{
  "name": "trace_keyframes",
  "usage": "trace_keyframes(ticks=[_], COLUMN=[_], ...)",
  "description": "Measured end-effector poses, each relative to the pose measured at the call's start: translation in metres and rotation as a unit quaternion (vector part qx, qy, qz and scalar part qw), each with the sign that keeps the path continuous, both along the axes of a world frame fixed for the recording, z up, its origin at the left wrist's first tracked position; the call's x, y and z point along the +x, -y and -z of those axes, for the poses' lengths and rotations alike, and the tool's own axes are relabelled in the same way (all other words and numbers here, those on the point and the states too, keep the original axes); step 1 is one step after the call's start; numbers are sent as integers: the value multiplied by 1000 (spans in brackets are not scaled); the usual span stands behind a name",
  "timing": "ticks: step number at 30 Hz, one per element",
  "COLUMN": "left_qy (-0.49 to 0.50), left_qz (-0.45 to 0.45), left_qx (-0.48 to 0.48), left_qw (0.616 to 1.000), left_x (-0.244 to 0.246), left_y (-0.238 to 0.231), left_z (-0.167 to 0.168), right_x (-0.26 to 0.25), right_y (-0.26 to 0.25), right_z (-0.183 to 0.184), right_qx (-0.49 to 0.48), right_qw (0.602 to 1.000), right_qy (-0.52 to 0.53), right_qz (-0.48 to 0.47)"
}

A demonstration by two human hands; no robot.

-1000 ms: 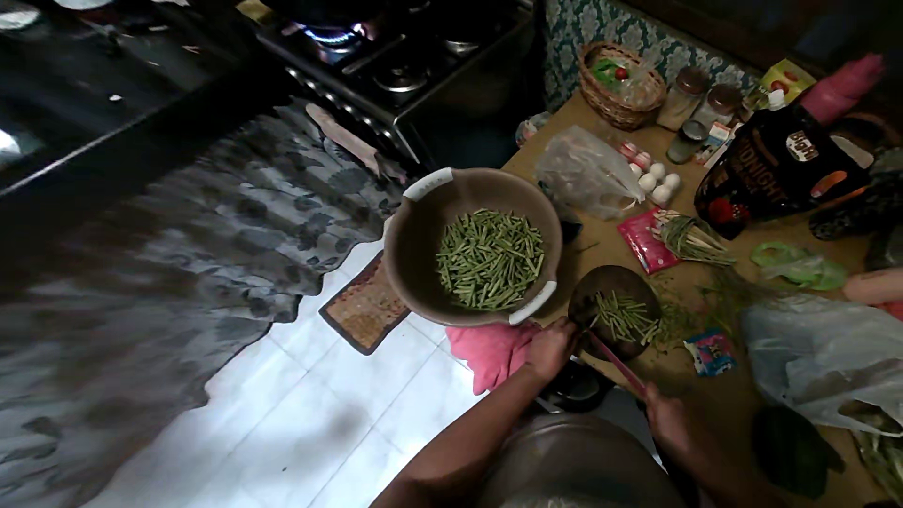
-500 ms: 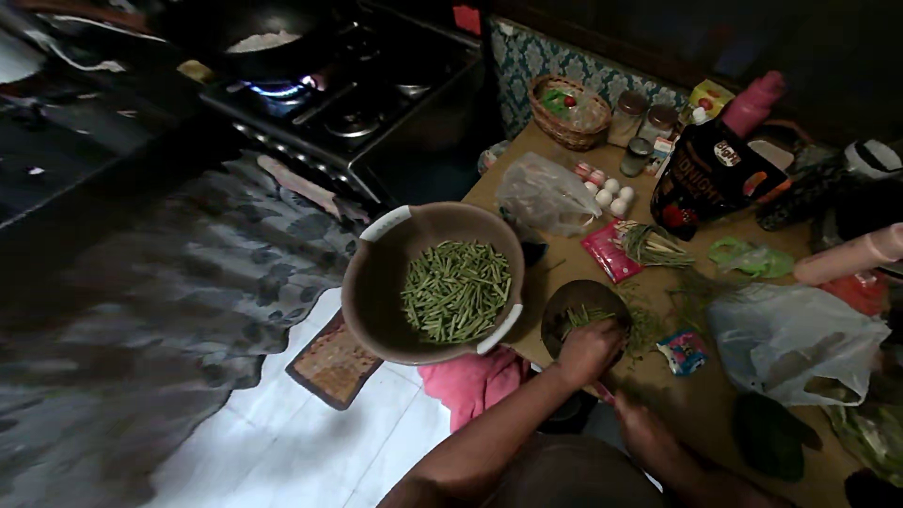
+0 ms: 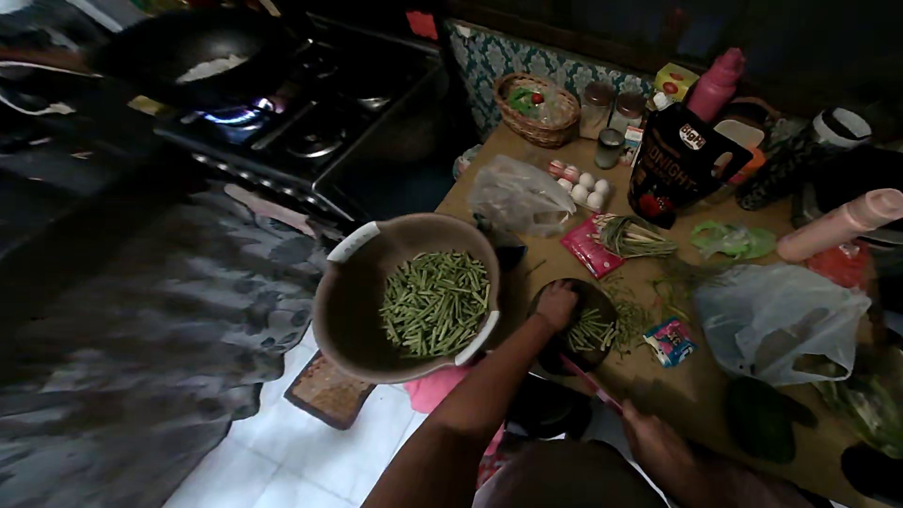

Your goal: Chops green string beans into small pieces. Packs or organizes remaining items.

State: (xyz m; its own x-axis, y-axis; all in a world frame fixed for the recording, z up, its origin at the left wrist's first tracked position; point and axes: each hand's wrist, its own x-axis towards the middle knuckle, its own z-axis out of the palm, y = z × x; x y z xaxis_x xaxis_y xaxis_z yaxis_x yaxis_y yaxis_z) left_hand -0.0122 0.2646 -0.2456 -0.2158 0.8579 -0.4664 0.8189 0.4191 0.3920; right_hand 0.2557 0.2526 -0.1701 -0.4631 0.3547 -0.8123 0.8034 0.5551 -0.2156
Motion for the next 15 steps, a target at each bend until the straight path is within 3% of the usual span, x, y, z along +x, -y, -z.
trace_keyframes(ticks=[15], left_qy=[20], left_qz=[-10], left_qx=[9], left_qw=[1000], left_x=[-2], left_y=[-1], left_z=[3], right_x=[-7], right_y=[4], right_z=[3], right_qx=[10], right_qw=[1000], right_qy=[-4], right_qz=[-30])
